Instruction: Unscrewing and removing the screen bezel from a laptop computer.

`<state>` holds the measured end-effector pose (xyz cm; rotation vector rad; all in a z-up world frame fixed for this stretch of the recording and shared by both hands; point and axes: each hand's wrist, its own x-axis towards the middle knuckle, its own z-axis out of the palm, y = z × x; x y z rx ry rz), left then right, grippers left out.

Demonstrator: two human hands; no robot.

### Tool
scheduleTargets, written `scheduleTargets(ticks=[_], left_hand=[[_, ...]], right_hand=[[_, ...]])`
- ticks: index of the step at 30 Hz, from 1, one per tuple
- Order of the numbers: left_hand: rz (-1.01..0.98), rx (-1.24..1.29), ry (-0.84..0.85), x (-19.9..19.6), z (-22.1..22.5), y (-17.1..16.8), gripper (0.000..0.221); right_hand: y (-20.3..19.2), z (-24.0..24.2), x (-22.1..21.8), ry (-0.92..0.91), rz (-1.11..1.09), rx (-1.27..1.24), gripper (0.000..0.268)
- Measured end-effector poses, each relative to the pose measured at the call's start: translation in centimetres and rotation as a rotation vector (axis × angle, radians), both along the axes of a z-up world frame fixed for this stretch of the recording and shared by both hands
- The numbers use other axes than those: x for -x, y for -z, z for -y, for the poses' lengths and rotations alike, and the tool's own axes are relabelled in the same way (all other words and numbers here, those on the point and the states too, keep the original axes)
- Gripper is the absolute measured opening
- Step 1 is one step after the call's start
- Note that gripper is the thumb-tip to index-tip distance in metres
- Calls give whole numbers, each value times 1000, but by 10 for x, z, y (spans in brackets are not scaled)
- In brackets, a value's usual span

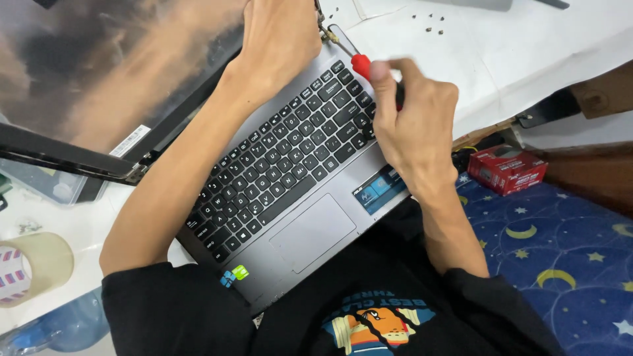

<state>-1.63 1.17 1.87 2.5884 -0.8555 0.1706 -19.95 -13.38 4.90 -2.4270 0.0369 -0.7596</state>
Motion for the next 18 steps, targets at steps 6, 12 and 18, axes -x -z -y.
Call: scheduleTargets(ticks=[6, 12, 18], left_hand=[[11, -22, 26, -6, -1, 6, 32], [38, -30, 34, -5, -3, 10, 30], [75, -58, 51, -14, -2, 11, 34]], right_hand=[[-1, 3, 2, 0, 112, 108, 9], [-5, 0, 5, -30, 5, 44, 41], [-5, 9, -1, -63, 133, 111, 15]])
